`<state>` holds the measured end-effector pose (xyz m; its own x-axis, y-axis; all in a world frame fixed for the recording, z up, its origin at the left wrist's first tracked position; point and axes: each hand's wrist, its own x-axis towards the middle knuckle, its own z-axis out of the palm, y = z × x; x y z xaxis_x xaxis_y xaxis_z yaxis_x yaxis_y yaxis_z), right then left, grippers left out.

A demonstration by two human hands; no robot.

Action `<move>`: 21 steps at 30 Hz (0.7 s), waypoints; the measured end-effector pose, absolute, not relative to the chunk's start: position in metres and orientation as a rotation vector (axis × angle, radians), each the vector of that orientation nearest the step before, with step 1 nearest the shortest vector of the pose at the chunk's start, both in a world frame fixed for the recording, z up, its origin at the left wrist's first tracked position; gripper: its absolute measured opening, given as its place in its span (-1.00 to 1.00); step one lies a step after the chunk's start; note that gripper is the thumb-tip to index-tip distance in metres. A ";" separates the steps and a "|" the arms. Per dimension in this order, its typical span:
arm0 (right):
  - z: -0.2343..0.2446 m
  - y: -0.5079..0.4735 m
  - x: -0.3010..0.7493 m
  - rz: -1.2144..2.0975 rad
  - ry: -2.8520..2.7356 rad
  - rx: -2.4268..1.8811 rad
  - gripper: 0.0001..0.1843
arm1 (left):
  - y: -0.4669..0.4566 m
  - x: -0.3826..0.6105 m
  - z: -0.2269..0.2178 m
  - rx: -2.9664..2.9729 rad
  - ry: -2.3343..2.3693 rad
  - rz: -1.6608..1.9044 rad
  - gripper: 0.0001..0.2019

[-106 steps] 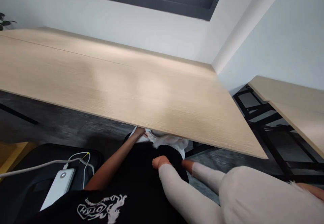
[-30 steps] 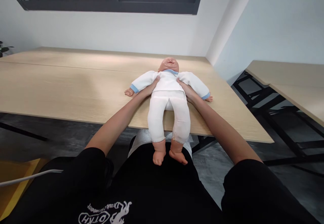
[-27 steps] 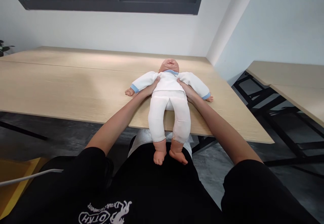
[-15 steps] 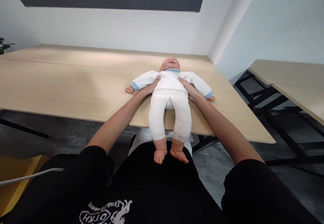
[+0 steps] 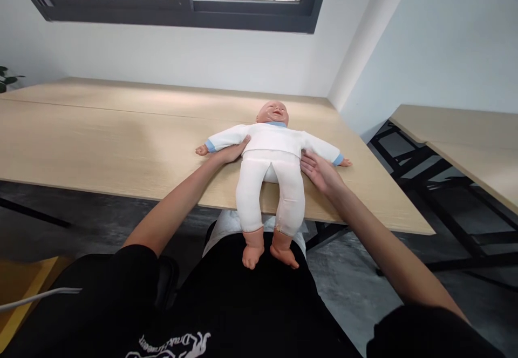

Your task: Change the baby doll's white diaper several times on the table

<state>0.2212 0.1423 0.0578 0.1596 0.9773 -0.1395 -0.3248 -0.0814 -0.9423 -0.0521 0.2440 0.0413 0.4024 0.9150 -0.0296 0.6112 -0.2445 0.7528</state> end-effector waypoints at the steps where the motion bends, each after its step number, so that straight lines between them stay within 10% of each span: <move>1: 0.057 0.121 0.227 1.220 -0.826 -1.155 -0.81 | 0.242 -0.053 0.041 1.959 1.269 0.568 -0.07; 6: 0.042 0.005 0.259 0.898 -1.270 -1.298 -0.67 | 0.234 -0.060 0.036 1.987 1.170 0.699 -0.22; 9: 0.010 -0.029 0.279 1.255 -1.582 -1.454 -0.60 | 0.219 -0.064 0.039 2.023 1.226 0.694 -0.29; 21: -0.099 0.029 0.268 0.968 -1.494 -1.544 -0.43 | 0.068 -0.065 0.029 1.675 1.490 1.669 -0.66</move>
